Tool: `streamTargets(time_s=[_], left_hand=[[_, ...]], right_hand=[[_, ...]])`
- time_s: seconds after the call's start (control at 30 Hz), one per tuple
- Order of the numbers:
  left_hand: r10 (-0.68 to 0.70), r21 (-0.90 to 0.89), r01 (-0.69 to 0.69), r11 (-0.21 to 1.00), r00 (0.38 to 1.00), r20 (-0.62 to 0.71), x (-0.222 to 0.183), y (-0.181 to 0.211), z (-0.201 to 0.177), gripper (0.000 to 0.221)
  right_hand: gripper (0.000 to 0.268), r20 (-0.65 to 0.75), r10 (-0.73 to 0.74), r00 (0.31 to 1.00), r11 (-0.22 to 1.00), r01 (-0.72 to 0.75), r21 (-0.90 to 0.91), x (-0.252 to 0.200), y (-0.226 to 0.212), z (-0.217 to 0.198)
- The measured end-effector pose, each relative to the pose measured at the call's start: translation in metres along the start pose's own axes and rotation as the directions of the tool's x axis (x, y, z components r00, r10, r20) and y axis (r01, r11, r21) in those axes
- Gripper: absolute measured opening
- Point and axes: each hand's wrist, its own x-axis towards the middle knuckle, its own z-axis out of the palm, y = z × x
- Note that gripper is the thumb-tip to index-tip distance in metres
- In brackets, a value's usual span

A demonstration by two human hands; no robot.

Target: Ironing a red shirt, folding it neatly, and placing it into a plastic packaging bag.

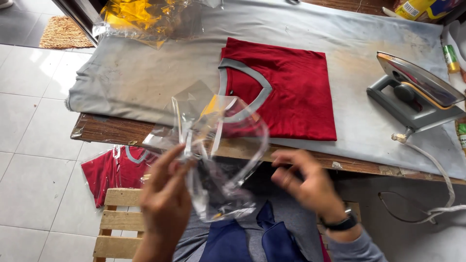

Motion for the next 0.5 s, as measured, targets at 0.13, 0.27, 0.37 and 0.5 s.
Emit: streamTargets(time_s=[0.13,0.27,0.37,0.5], left_hand=[[-0.036,0.274,0.097,0.957,0.974,-0.222,0.008,-0.011,-0.044,0.015],[-0.084,0.251,0.201,0.947,0.907,-0.412,0.029,-0.003,-0.082,0.04],[-0.053,0.339,0.248,0.907,0.869,-0.492,0.018,-0.02,-0.089,0.026],[0.192,0.529,-0.016,0.849,0.941,-0.28,0.058,-0.022,-0.083,0.046]], right_hand=[[0.062,-0.515,-0.065,0.855,0.822,-0.247,-0.513,0.043,0.037,-0.074],[0.109,-0.569,0.381,0.729,0.717,-0.622,-0.316,0.082,0.052,-0.089],[0.034,-0.626,0.388,0.676,0.917,-0.354,0.186,0.087,0.064,-0.077],[0.033,-0.646,0.374,0.665,0.909,-0.127,0.396,0.081,0.067,-0.079]])
